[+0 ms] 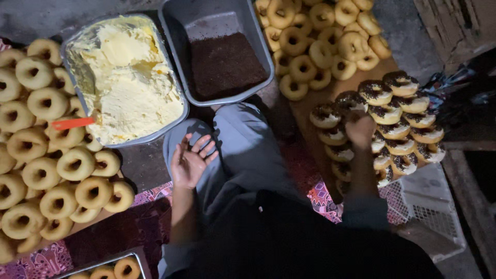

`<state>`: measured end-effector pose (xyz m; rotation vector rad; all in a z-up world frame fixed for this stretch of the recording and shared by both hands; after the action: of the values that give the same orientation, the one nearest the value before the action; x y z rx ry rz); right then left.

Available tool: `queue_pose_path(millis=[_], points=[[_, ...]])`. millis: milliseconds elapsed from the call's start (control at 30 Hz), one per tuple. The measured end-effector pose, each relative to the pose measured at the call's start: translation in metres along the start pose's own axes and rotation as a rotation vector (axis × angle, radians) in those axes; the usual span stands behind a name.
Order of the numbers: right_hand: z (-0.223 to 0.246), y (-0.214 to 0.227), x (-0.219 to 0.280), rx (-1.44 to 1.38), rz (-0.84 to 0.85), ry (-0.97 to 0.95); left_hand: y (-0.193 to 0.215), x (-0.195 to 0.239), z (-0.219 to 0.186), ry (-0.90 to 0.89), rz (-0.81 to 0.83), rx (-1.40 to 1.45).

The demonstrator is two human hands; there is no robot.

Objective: The person repeatedly picks up plain donuts, inserts a cream filling into the center hole, and places the filled donuts into a tray. The process is continuous and repetitive, with the person handling each donut individually.

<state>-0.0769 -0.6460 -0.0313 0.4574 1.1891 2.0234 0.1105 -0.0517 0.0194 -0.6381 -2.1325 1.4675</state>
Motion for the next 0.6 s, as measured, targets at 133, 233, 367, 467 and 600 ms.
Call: queue_pose_path(millis=[133,233,367,467,600], points=[[-0.004,0.055,0.0,-0.086,-0.195,0.038,-0.002,-0.002,0.0,0.005,0.006,0.004],[-0.008,0.051,-0.01,-0.213,-0.043,-0.045,-0.001,-0.002,-0.001,0.007,-0.015,-0.007],[0.002,0.029,-0.023,0.203,0.125,0.021,-0.001,-0.002,0.0,0.0,-0.049,-0.027],[0.009,0.009,-0.028,0.194,0.253,0.055,0.001,-0.001,0.0,-0.011,-0.08,-0.059],[0.017,0.005,-0.03,0.199,0.269,-0.027,-0.001,-0.001,0.0,-0.002,-0.065,-0.052]])
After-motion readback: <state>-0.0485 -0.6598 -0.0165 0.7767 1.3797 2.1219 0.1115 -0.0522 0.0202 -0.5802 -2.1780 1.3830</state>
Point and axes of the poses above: each hand's wrist, its own x-axis away from the middle knuckle, its own y-axis out of the back of the hand, z = x × y, the point moved 10 cm from there along -x, towards the middle knuckle
